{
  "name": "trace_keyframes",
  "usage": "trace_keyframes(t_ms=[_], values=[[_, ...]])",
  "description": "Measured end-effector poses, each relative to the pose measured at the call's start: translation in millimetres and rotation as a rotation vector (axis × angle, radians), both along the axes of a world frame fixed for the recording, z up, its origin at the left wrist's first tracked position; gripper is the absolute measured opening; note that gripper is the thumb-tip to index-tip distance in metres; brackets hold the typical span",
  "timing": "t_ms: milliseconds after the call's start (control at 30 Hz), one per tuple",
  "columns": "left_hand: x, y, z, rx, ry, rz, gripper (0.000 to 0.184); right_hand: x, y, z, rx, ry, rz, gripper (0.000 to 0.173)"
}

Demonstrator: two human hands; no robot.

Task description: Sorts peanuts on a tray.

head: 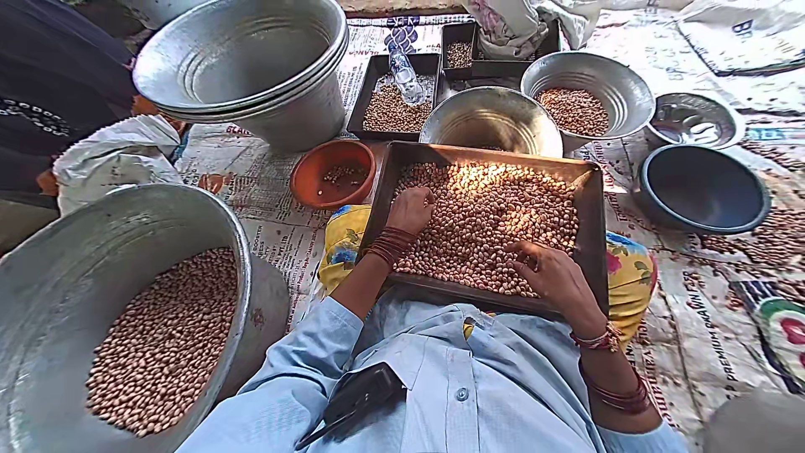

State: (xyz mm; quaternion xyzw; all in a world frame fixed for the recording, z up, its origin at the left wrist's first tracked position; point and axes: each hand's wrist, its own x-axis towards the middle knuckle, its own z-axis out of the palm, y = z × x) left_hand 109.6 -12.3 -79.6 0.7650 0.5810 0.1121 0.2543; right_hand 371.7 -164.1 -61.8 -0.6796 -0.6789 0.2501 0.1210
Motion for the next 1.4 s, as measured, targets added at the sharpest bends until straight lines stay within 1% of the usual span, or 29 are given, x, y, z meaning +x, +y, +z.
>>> trace_keyframes(t_ms=[67,133,167,200,267,300,333,367,400,467,533,600,667,767,800,867,900,967,1000,1067,1100,1133,1167,1200,1267,1333,1400], values=[[-2.6,1.9,-1.6,-0.013,-0.006,-0.021,0.022,0.8,0.7,0.2,-0.02,-0.003,-0.006,0.03],[-13.0,5.7,6.5,-0.006,-0.051,-0.001,0.022,3.1,1.3,2.2,-0.03,-0.008,-0.016,0.03],[-21.8,6.8,13.8,0.05,-0.08,0.043,0.021,5.4,1.2,3.7,-0.031,-0.009,-0.027,0.03],[-32.5,6.5,22.0,0.153,-0.096,0.107,0.021,8.5,0.7,4.4,-0.032,-0.01,-0.038,0.029],[-54.7,2.7,34.3,0.417,-0.064,0.231,0.024,17.2,-0.9,5.2,-0.039,-0.008,-0.074,0.032],[-63.1,3.4,37.7,0.504,-0.033,0.27,0.029,22.2,-1.7,5.9,-0.038,-0.008,-0.097,0.034],[-67.7,5.3,38.4,0.561,-0.011,0.288,0.036,27.1,-2.1,7.1,-0.043,-0.013,-0.126,0.038],[-67.4,6.7,38.6,0.568,-0.018,0.268,0.04,31.7,-1.6,8.2,-0.053,-0.021,-0.161,0.041],[-63.7,6.4,37.1,0.532,-0.041,0.209,0.041,35.3,-1.1,8.6,-0.067,-0.035,-0.205,0.045],[-52.8,7.2,25.9,0.345,-0.056,0.061,0.039,38.8,-0.8,9.9,-0.113,-0.101,-0.278,0.05],[-37.6,9.7,12.3,0.145,0.042,-0.005,0.039,36.6,1.7,13.7,-0.223,-0.184,-0.324,0.056],[-10.3,2.7,12.6,0.024,0.177,0.015,0.039,30.6,6.7,15.9,-0.345,-0.233,-0.339,0.066],[18.4,-6.1,13.6,-0.023,0.259,-0.021,0.043,21.1,11.4,14.5,-0.398,-0.216,-0.292,0.078],[53.5,-25.3,11.9,-0.052,0.283,-0.163,0.053,-5.3,20.3,10.2,-0.418,-0.224,-0.186,0.076],[62.3,-31.0,12.0,-0.082,0.276,-0.206,0.058,-15.3,23.4,9.1,-0.414,-0.213,-0.157,0.078],[73.6,-38.0,13.0,-0.157,0.263,-0.272,0.066,-34.1,28.7,5.9,-0.353,-0.129,-0.118,0.078],[74.9,-39.6,13.2,-0.201,0.229,-0.289,0.072,-41.6,30.6,4.7,-0.31,-0.071,-0.1,0.076],[68.2,-36.2,8.4,-0.3,0.052,-0.281,0.074,-50.4,36.0,4.3,-0.229,0.051,-0.05,0.072],[61.9,-33.3,5.3,-0.365,-0.088,-0.244,0.07,-50.7,38.6,1.4,-0.177,0.141,-0.025,0.071],[46.9,-34.0,3.2,-0.462,-0.45,-0.11,0.049,-45.8,43.2,-9.4,-0.035,0.387,-0.008,0.063],[39.7,-36.7,7.4,-0.49,-0.615,-0.023,0.039,-42.1,44.2,-11.2,0.044,0.488,-0.008,0.053],[32.4,-38.6,12.6,-0.5,-0.737,0.053,0.033,-38.0,44.4,-8.4,0.125,0.547,-0.009,0.041],[24.3,-39.6,17.4,-0.495,-0.812,0.112,0.033,-33.1,43.6,-2.4,0.176,0.576,-0.023,0.033],[14.2,-37.5,18.7,-0.469,-0.862,0.129,0.036,-27.3,42.0,2.8,0.206,0.601,-0.051,0.032],[-10.8,-24.6,9.2,-0.373,-0.899,0.031,0.05,-12.5,38.0,10.2,0.226,0.652,-0.125,0.032],[-31.1,-27.9,11.0,-0.268,-0.852,-0.005,0.053,4.1,33.8,14.0,0.216,0.656,-0.19,0.031],[-40.3,-47.3,24.7,-0.194,-0.73,0.086,0.049,17.9,29.4,11.9,0.245,0.629,-0.242,0.028]])
